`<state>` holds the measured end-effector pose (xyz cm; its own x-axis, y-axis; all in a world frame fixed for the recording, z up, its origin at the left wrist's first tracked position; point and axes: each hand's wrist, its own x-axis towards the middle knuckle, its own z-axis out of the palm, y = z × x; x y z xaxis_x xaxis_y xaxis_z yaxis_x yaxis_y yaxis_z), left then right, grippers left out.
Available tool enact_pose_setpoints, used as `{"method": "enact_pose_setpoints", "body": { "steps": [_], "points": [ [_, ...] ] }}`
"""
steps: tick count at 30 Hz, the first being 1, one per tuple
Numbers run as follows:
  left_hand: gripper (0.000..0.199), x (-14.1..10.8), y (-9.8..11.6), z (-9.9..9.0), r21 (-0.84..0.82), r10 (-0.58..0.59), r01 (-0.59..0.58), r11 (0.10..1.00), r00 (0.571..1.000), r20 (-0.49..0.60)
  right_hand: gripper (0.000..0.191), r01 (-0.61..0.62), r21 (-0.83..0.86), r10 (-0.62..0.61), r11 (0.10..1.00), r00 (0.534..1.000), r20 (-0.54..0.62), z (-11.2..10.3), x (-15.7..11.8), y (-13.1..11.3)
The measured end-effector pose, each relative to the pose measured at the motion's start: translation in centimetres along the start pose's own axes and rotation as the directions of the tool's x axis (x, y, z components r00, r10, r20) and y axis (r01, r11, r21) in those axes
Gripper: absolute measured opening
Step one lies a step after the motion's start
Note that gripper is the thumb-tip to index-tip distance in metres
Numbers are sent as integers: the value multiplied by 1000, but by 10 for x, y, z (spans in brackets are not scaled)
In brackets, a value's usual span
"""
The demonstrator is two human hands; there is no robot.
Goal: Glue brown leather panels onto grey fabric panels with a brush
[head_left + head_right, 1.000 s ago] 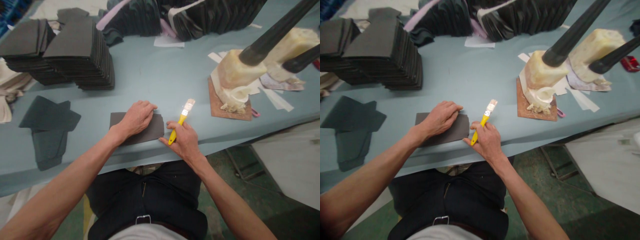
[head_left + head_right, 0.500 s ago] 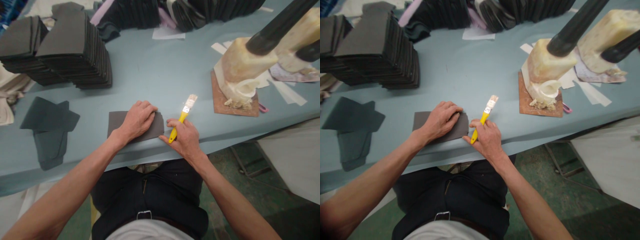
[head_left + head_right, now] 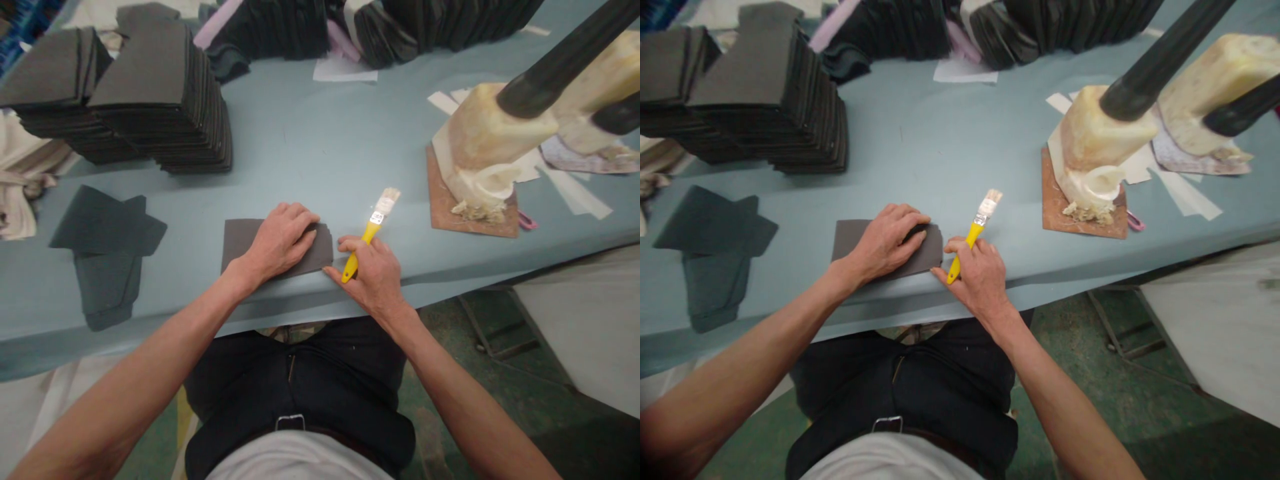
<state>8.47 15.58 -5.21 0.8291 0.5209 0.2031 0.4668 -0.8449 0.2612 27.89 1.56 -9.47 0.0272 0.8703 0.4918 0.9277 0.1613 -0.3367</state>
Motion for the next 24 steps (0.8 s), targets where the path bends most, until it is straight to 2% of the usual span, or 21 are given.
{"method": "enact_pose_setpoints", "body": {
  "steps": [11,24],
  "points": [
    [33,-8,10,5,-27,-59,58,998,998,-29,29,-7,20,7,1000,1000,3,-1,0,-1],
    [30,-13,20,13,-22,-119,118,993,992,-45,35,23,-32,-25,999,999,-47,-1,-2,2]
  ]
}}
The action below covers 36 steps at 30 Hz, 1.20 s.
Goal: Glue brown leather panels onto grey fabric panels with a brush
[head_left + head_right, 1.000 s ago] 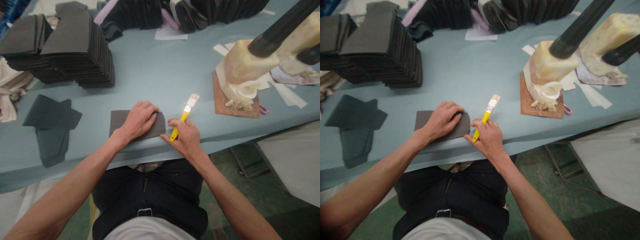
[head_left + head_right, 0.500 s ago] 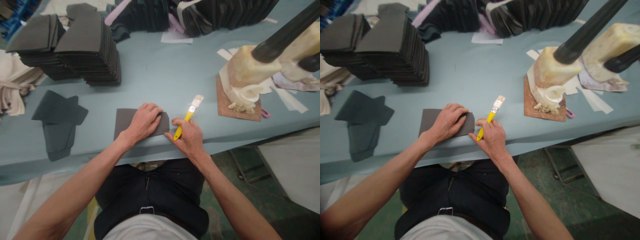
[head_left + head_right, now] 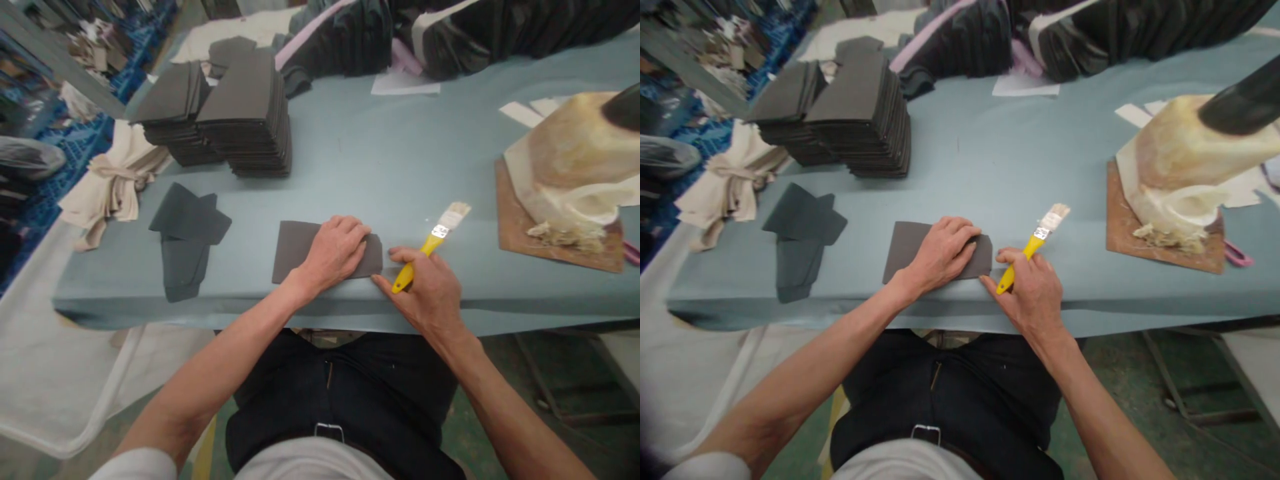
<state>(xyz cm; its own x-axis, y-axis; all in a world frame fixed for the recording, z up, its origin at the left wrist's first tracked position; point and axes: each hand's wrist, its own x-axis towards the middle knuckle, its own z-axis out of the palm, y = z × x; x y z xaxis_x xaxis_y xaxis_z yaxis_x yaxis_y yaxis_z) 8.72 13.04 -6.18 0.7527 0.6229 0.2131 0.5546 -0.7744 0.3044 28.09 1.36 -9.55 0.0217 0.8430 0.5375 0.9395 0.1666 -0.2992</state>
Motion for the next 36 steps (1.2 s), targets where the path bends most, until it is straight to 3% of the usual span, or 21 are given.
{"method": "enact_pose_setpoints", "body": {
  "steps": [8,18,23,28,32,34,36],
  "points": [
    [30,-1,4,1,6,-19,19,1000,1000,7,38,3,-39,-3,999,1000,-11,0,-1,-1],
    [31,0,7,-2,33,-20,18,999,998,58,35,18,29,-18,999,1000,10,-1,-3,10],
    [34,-8,-5,-12,-55,-36,34,998,998,-44,20,53,131,-55,990,998,11,-3,-5,16],
    [29,-41,-22,-32,-66,-39,29,997,988,-147,15,36,264,-28,964,999,-34,-16,-1,12],
    [24,-73,-33,-43,-63,-42,29,998,974,-221,12,-77,439,113,895,992,-57,-36,2,4],
    [21,-86,-39,-46,-63,-59,44,997,961,-271,19,-157,590,248,792,966,-75,-47,6,2],
    [21,-97,-43,-48,-59,-77,63,996,952,-297,32,-238,738,425,632,902,-74,-56,11,2]
  ]
}}
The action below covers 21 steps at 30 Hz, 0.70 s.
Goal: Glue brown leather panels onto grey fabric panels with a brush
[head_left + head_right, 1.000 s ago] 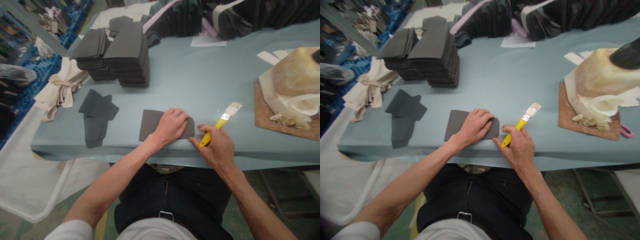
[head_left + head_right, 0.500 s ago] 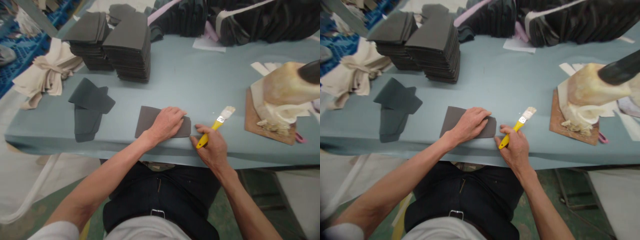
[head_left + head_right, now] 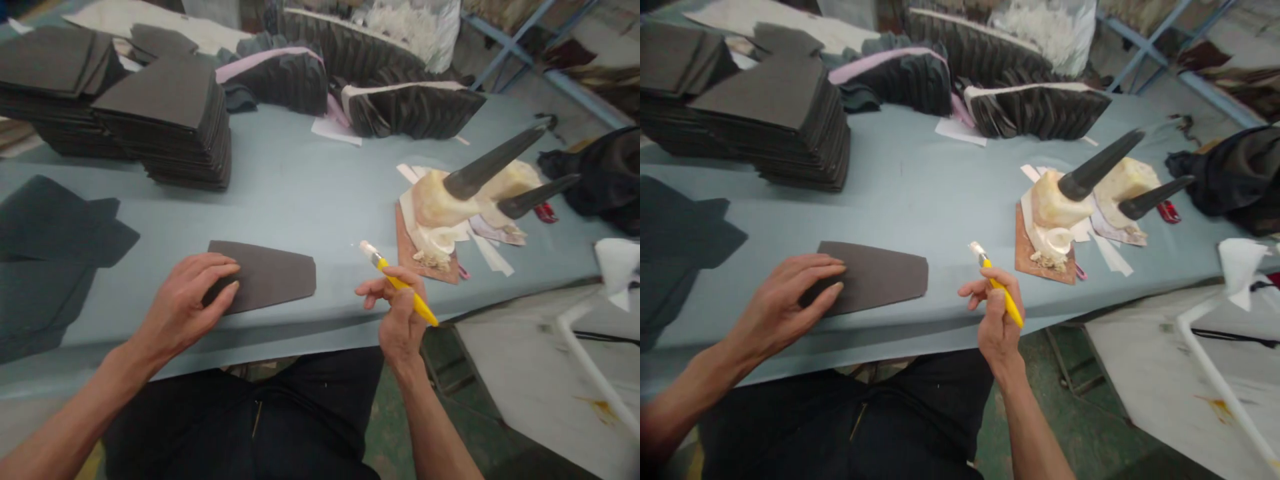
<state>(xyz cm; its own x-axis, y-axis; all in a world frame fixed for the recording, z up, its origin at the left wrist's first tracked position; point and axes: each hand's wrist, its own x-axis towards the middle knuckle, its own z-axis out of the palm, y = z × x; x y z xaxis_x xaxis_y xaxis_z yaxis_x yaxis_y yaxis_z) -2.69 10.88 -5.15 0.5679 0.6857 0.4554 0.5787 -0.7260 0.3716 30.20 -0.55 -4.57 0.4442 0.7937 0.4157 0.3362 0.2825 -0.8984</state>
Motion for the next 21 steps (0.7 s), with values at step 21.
{"method": "enact_pose_setpoints", "body": {
  "steps": [21],
  "points": [
    [54,-18,12,14,13,-101,101,995,993,62,53,-447,618,619,647,781,-83,-31,26,11]
  ]
}}
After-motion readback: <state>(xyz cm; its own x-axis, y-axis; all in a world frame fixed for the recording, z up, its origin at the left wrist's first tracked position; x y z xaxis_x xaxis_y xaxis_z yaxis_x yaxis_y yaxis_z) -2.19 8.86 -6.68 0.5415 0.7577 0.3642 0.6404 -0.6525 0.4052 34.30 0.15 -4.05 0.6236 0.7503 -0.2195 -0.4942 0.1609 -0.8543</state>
